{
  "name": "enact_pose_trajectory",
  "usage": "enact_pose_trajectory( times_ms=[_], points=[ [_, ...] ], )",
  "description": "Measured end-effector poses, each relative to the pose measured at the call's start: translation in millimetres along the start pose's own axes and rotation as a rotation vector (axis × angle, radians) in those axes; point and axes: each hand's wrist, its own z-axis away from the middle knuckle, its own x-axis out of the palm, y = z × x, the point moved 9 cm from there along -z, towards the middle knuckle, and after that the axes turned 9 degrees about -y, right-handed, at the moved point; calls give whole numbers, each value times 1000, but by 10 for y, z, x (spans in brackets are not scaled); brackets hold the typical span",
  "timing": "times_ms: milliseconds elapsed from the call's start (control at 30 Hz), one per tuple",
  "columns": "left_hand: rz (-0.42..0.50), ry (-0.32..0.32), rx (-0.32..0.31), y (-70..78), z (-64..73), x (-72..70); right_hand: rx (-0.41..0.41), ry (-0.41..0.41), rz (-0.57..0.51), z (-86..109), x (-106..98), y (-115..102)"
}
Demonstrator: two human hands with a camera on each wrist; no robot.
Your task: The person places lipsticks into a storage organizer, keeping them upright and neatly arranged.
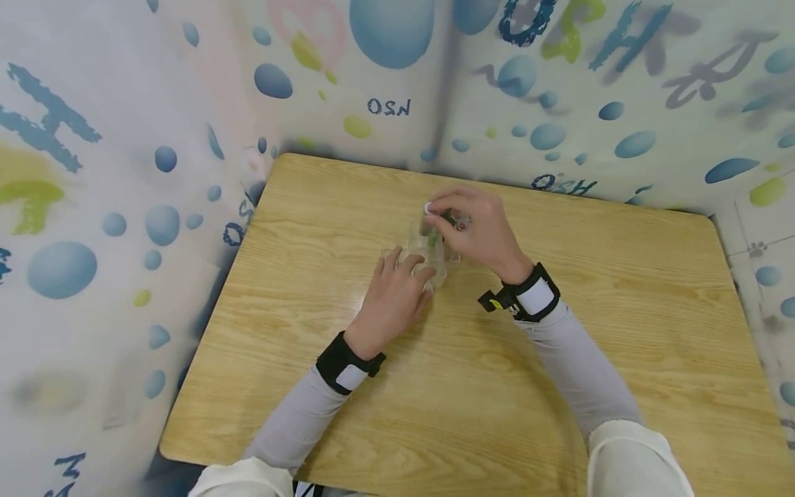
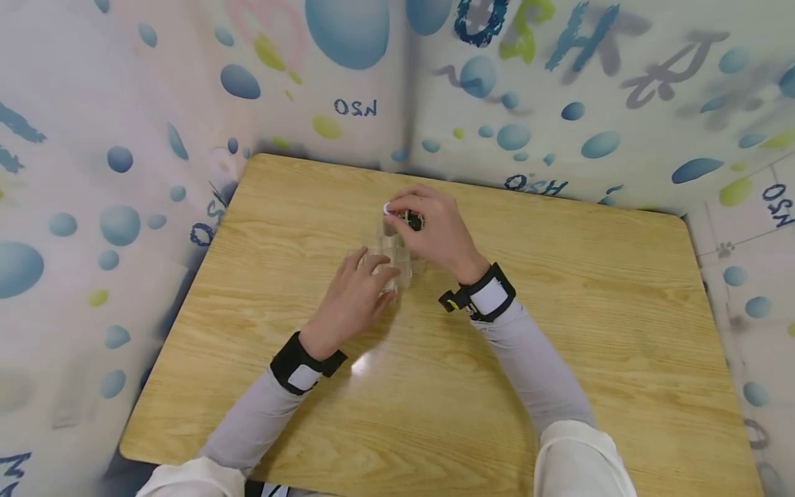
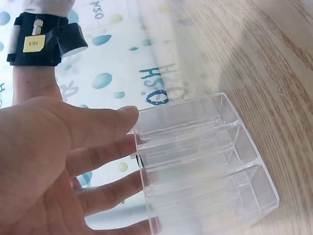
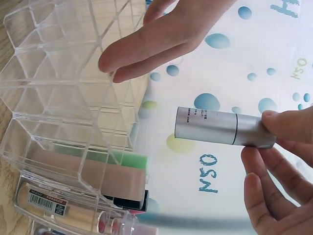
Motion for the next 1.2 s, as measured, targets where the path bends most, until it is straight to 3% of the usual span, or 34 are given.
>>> enact_pose_trajectory(
  times_ms=[467,933,1200],
  points=[
    [-20,-15,-8,-11,-16,7,110,-76,5,-109,176,276],
    [-19,-17,-14,-13,-23,-3,186,-184,8,-86,440,443],
    [-19,-26,-12,-13,-22,24,204,-205,18,-34,535,519]
  ],
)
